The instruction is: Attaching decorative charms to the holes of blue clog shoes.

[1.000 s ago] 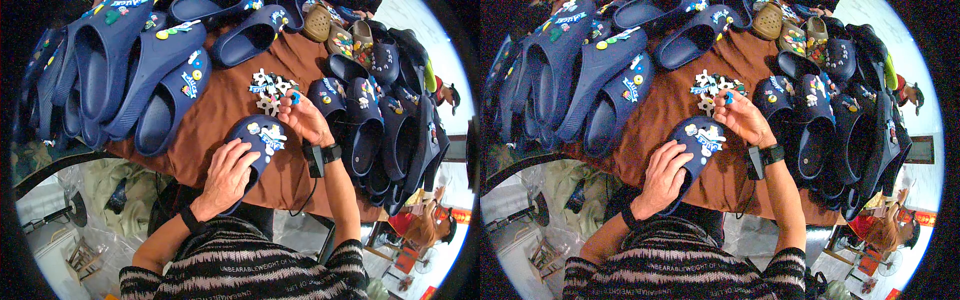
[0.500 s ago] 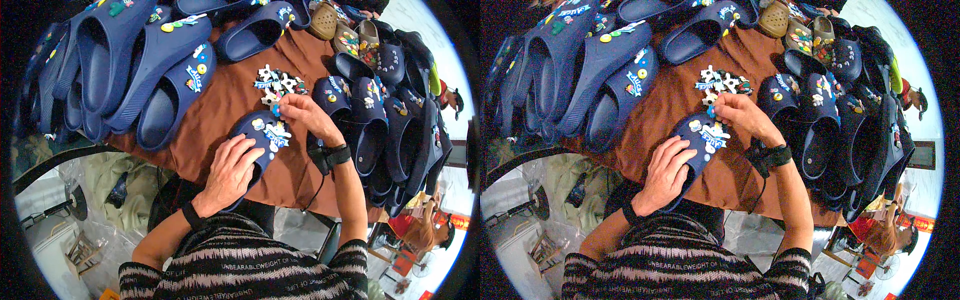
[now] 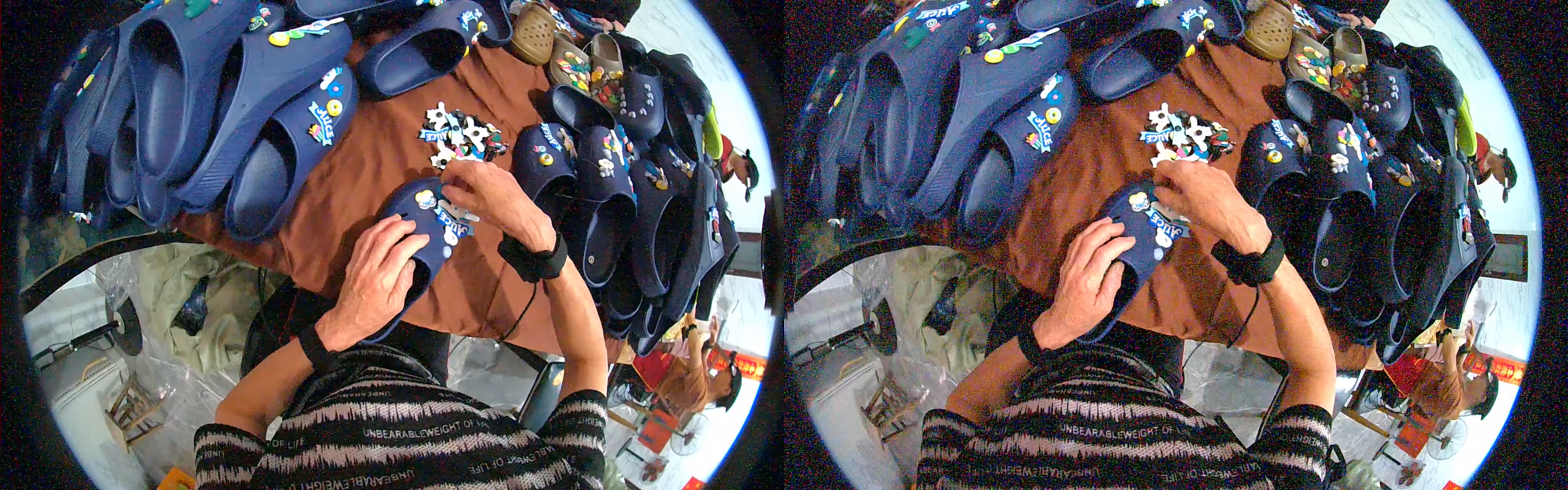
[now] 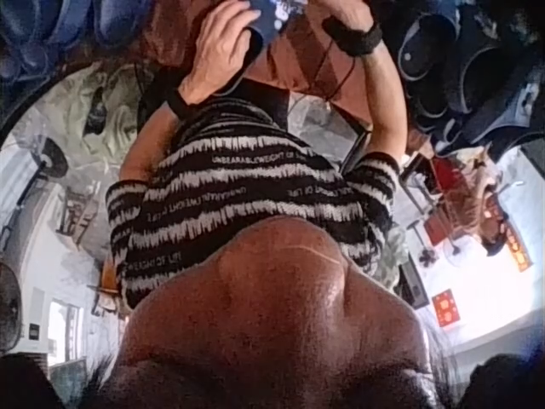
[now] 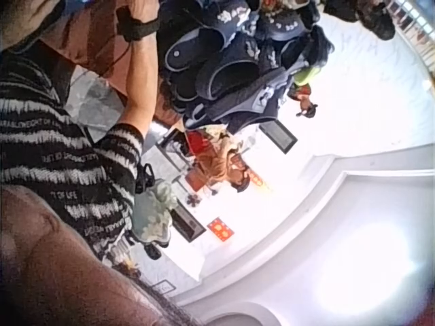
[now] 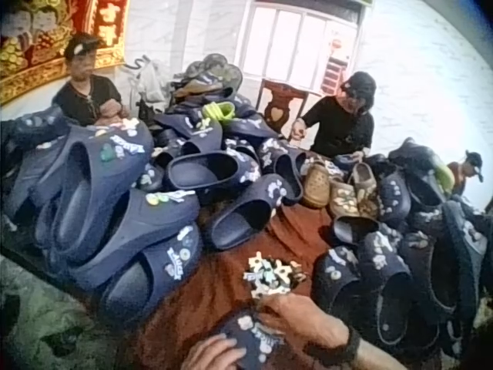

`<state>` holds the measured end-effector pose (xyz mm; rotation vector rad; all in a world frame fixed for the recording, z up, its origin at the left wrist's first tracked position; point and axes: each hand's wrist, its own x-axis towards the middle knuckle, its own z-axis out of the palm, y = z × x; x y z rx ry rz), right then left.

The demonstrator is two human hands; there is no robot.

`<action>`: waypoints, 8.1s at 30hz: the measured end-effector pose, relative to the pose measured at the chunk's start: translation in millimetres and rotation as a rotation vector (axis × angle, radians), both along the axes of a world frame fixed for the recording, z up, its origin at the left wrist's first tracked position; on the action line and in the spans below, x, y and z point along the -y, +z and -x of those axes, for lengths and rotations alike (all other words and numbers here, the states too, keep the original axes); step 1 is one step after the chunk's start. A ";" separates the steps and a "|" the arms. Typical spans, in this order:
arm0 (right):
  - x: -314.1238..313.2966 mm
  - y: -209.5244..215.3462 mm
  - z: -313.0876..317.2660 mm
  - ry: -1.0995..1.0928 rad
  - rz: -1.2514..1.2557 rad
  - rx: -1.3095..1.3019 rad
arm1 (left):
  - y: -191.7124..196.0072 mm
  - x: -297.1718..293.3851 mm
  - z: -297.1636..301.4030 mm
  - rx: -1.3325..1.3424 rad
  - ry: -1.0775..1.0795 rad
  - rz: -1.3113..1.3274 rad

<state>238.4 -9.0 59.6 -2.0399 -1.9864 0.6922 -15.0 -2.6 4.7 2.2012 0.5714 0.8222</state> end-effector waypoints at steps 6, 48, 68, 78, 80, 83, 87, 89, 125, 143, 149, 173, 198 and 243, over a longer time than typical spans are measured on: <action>-4.0 -0.4 2.4 -0.062 0.007 -0.126 | -4.6 1.1 2.7 0.101 0.121 0.180; -63.5 11.0 34.0 0.228 0.462 0.142 | -10.7 1.0 3.4 0.137 0.159 0.248; -64.0 8.5 47.7 0.332 0.301 0.391 | -9.8 -2.0 2.0 0.105 0.154 0.265; 7.6 -7.2 -31.4 -0.139 -0.153 -0.205 | -6.7 -6.1 1.2 -0.044 0.082 0.101; 28.0 -17.1 -14.3 -0.187 -0.246 -0.247 | -6.8 -4.0 0.8 -0.029 0.057 0.192; 42.2 -22.1 1.9 -0.159 -0.328 -0.253 | -1.8 -1.7 1.3 -0.040 0.044 0.243; 52.3 -25.1 3.2 -0.212 -0.370 -0.248 | 19.8 -7.4 2.2 -0.071 -0.105 0.092; 55.1 -26.1 2.2 -0.238 -0.367 -0.292 | 30.7 -9.9 -0.3 -0.079 -0.153 0.066; 58.0 -24.0 28.6 -0.408 -0.271 0.006 | 26.6 -15.1 -43.9 -0.260 -0.116 -0.264; 72.7 -48.3 -3.6 -0.415 -0.070 -0.674 | 29.9 -18.5 -43.0 -0.351 -0.200 -0.341; 65.5 -65.7 -8.8 -0.489 -0.162 -0.847 | 33.8 -22.0 -44.6 -0.402 -0.235 -0.342; 89.0 -27.5 30.8 -0.454 -0.418 -0.391 | 22.0 -26.8 -15.1 -0.102 -0.097 -0.032; 97.1 -28.2 54.4 -0.269 -0.300 -0.421 | 11.6 -19.5 -7.8 -0.273 -0.223 -0.074; 14.9 -73.4 -52.8 -0.662 -0.347 -0.671 | 15.4 -17.5 -7.1 -0.275 -0.219 -0.049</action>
